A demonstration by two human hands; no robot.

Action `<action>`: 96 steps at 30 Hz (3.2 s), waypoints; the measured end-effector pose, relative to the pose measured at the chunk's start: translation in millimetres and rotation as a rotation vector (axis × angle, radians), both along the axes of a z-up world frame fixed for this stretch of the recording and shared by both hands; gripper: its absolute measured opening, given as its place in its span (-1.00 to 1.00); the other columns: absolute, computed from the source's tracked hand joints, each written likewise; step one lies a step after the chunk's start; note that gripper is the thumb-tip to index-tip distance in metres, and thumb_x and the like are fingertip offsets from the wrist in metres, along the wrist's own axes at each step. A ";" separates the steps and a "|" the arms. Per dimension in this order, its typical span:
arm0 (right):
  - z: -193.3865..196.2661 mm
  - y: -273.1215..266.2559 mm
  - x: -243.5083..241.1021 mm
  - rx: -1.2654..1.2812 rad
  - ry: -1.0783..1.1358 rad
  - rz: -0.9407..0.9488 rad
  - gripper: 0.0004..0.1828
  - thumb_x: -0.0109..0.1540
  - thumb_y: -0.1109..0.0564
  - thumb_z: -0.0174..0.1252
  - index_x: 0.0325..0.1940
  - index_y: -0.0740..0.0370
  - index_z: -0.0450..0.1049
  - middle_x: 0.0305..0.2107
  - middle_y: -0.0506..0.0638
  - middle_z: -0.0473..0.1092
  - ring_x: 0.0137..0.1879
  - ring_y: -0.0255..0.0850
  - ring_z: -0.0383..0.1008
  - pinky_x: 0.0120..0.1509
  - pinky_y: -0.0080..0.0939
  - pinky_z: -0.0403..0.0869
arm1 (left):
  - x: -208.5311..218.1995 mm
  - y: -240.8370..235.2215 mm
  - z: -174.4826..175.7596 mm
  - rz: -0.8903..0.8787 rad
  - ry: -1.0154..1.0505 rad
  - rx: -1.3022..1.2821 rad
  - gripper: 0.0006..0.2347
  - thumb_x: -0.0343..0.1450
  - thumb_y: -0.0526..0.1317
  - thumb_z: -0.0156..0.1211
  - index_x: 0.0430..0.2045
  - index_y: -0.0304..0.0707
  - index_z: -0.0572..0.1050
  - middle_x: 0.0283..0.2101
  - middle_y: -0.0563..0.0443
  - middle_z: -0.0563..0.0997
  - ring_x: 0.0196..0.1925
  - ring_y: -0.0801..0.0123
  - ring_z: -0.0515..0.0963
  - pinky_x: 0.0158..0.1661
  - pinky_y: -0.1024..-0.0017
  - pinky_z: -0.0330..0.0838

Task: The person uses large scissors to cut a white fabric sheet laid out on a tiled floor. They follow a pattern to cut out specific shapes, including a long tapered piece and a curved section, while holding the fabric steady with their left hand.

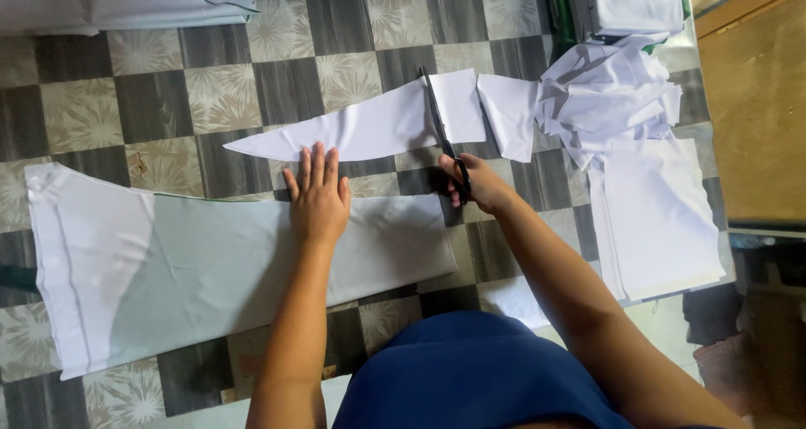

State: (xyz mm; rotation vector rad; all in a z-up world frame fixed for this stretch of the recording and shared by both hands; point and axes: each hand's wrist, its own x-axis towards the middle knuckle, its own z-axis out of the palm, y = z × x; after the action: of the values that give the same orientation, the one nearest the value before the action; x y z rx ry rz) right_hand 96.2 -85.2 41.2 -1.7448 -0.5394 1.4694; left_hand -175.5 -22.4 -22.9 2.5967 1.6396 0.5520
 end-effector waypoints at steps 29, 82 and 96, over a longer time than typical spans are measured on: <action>-5.0 -60.4 -72.5 -0.081 0.150 0.161 -0.48 0.11 -0.17 0.30 -0.41 0.32 0.28 -0.71 0.19 0.29 -0.69 -0.02 0.39 -0.66 -0.16 0.41 | 1.2 -1.0 4.2 0.013 -0.016 -0.006 -0.57 0.42 -0.07 -0.09 0.22 -0.06 0.26 0.32 -0.07 0.23 0.38 0.11 0.14 0.24 -0.11 -0.17; -19.2 -200.3 68.8 0.289 -0.005 -0.034 -0.65 0.13 0.02 0.26 -0.30 0.36 0.34 -0.70 0.19 0.37 -0.73 -0.03 0.46 -0.69 -0.26 0.40 | 214.8 32.2 29.9 0.068 -0.292 -0.325 -0.14 0.18 0.28 0.22 0.30 -0.09 0.01 0.03 -0.32 0.42 0.09 -0.22 0.40 -0.04 -0.08 0.29; 22.1 -304.5 159.1 0.401 0.002 -0.109 -0.47 0.00 -0.22 0.26 -0.40 0.24 0.23 -0.78 0.04 0.31 -0.69 -0.26 0.30 -0.62 -0.32 0.31 | 418.0 28.7 19.0 -0.214 -0.909 -0.348 -0.48 0.14 -0.38 0.21 0.03 -0.20 0.33 0.01 -0.15 0.47 0.06 0.08 0.45 0.11 0.31 0.28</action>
State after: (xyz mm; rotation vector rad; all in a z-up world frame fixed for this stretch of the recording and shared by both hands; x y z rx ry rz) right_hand 255.3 -389.7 63.3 -1.4333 -0.6752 1.1911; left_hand 242.5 6.3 -3.9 1.7896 1.0168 1.0884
